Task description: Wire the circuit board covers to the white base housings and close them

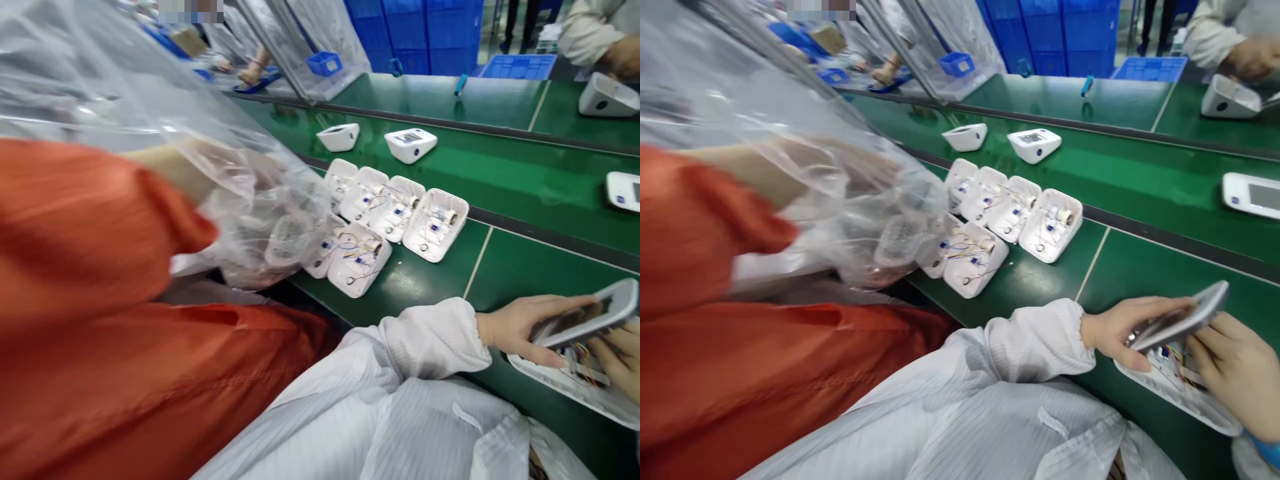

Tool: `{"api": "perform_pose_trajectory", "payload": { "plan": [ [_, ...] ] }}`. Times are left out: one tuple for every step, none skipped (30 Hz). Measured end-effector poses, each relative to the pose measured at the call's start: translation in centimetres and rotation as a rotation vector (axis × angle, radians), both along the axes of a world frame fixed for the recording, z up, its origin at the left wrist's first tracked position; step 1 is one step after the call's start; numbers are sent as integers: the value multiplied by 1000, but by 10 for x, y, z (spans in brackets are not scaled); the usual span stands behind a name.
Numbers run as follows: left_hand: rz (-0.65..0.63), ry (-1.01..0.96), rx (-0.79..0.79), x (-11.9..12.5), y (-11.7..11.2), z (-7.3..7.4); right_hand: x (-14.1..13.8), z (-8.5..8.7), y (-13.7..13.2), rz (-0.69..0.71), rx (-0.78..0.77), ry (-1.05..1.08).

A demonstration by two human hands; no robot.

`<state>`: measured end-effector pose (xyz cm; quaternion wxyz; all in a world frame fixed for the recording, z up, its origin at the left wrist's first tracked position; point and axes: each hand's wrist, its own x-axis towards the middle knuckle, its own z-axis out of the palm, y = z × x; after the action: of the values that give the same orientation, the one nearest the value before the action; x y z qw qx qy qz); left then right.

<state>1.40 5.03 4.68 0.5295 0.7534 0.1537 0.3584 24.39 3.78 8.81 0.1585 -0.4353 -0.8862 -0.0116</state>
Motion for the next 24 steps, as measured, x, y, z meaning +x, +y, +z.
{"api": "perform_pose_trajectory", "payload": {
  "plan": [
    [6,-39,0,0,-2,0,-4,5,-2,56,-26,-3],
    [16,-97,5,1,-4,-1,-8,9,-3,62,-24,32],
    [21,-152,0,1,-6,-4,-13,13,-4,70,-40,80],
    [45,-218,-27,2,-7,-6,-17,15,-4,68,-76,116],
    [50,-256,-54,2,-8,-10,-20,15,-4,50,-98,143],
    [47,-254,-88,3,-9,-13,-22,15,-2,35,-115,168],
    [62,-236,-130,3,-9,-16,-24,14,-1,26,-129,177],
    [62,-215,-157,3,-9,-17,-24,13,0,17,-140,183],
    [63,-206,-166,3,-9,-18,-25,12,0,12,-147,187],
    [61,-207,-164,2,-9,-17,-25,12,0,12,-151,190],
    [54,-220,-151,2,-10,-16,-25,12,0,18,-153,196],
    [46,-241,-134,2,-9,-14,-24,12,-1,29,-153,205],
    [37,-260,-119,3,-9,-13,-24,13,-2,44,-153,216],
    [30,-278,-110,3,-8,-12,-24,13,-2,60,-154,228],
    [26,-296,-104,4,-7,-12,-24,13,-2,73,-155,240],
    [25,-312,-100,4,-6,-12,-24,13,-2,79,-154,251],
    [27,-328,-97,5,-5,-12,-23,12,-2,78,-151,258],
    [27,-341,-92,5,-5,-13,-23,12,-2,73,-147,262],
    [26,-350,-85,5,-4,-13,-23,12,-2,66,-143,265],
    [24,-353,-77,6,-3,-14,-23,11,-1,59,-139,266],
    [21,-348,-70,6,-3,-14,-23,11,-1,53,-138,267],
    [19,-338,-66,5,-3,-14,-24,11,-1,51,-140,266],
    [17,-327,-63,5,-3,-13,-24,11,-1,51,-144,262],
    [16,-316,-60,5,-3,-13,-24,11,-1,49,-151,254]
  ]
}}
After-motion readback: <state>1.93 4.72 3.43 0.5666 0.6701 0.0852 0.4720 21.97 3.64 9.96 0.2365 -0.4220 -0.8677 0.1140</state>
